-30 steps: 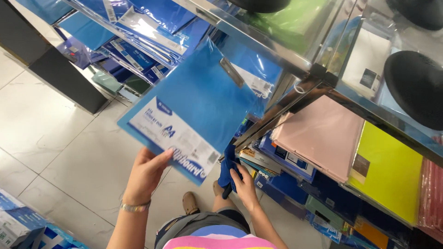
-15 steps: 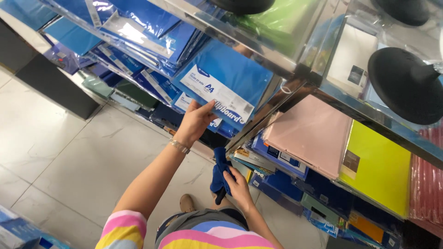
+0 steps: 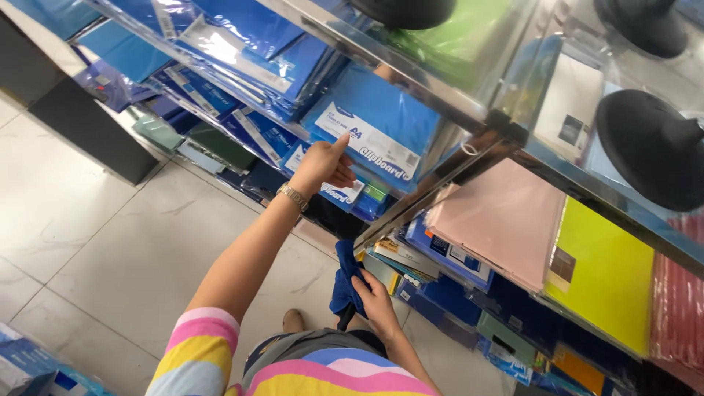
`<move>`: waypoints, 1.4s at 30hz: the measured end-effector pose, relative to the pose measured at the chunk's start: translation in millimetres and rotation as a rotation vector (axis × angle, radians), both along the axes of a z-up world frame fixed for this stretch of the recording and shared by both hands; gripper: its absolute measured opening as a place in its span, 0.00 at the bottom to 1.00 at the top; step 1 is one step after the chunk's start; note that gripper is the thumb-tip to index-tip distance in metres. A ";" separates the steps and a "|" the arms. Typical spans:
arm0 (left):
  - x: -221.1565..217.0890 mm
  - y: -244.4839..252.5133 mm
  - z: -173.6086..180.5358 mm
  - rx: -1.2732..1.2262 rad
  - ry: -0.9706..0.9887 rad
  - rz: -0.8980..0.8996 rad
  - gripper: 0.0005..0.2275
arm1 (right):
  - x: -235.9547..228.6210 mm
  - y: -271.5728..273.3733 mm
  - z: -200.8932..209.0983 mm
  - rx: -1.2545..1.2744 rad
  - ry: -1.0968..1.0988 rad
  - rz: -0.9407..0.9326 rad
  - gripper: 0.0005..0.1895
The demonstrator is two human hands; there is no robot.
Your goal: Cleaning dust off clipboards on a retail shelf using a cloth.
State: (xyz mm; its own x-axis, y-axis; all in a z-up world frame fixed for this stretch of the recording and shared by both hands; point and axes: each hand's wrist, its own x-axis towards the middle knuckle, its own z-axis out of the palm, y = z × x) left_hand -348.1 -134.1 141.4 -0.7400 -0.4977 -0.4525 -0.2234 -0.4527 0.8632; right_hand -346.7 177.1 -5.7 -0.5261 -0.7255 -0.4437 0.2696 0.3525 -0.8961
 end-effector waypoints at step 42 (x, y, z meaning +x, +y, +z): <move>26.9 -293.1 13.6 -0.929 -0.783 0.495 0.58 | -51.3 -77.9 -35.7 0.116 -0.065 0.070 0.28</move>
